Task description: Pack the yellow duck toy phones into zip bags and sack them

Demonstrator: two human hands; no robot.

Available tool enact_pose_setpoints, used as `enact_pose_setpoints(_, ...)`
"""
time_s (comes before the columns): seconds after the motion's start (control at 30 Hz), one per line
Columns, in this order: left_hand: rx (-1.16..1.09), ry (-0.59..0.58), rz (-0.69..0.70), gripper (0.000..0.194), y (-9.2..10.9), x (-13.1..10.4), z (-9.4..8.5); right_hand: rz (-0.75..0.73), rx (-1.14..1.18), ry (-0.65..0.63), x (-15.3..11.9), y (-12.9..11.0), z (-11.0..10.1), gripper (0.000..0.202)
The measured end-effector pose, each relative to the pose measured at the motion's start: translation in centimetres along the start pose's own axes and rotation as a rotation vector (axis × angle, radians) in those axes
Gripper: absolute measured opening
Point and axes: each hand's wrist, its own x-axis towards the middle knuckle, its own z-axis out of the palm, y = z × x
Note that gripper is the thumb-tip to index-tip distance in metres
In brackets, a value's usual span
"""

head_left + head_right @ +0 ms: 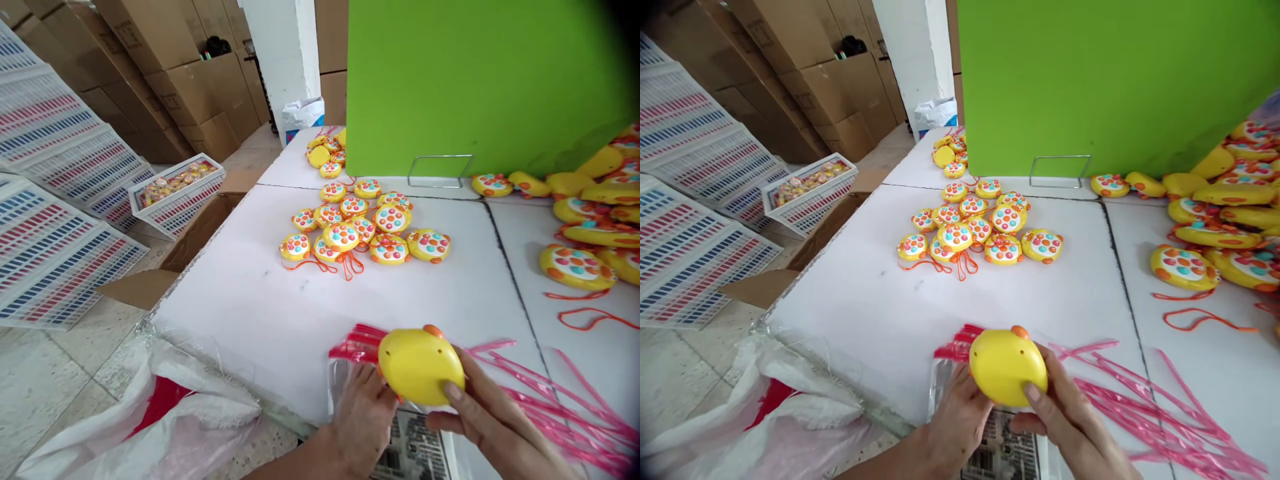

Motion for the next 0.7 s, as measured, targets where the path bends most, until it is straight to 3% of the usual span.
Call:
enact_pose_setpoints(0.13,0.011,0.050,0.093,0.029,0.4,-0.4,-1.0,-0.147,-0.280,0.033,0.9,0.9,-0.1,0.066)
enact_pose_setpoints(0.3,-0.055,0.007,0.123,0.026,0.7,-0.6,-2.7,-0.205,-0.280,-0.008,0.8,1.9,-1.1,0.057)
enact_pose_setpoints(0.4,-0.130,0.127,0.134,0.023,0.2,-0.8,-5.1,-0.203,-0.307,0.006,0.8,1.9,-1.2,0.048)
enact_pose_setpoints(0.47,-0.195,0.242,-0.012,0.022,-0.4,-1.0,-7.0,-0.209,-0.352,0.036,0.8,1.9,-1.2,0.044)
enact_pose_setpoints(0.53,-0.318,0.265,-0.334,0.018,-0.8,-1.0,-8.4,-0.222,-0.391,0.049,0.9,2.0,-1.3,0.045)
enact_pose_setpoints(0.6,-0.528,0.159,-0.648,0.017,-1.0,-0.7,-8.7,-0.271,-0.430,0.040,0.9,2.0,-1.3,0.047)
enact_pose_setpoints(0.63,-0.644,0.091,-0.737,0.020,-1.0,-0.5,-8.5,-0.323,-0.463,0.023,1.0,2.1,-1.3,0.047)
enact_pose_setpoints(0.7,-0.821,0.004,-0.783,0.019,-1.0,0.1,-7.5,-0.468,-0.566,-0.017,1.0,2.0,-1.4,0.046)
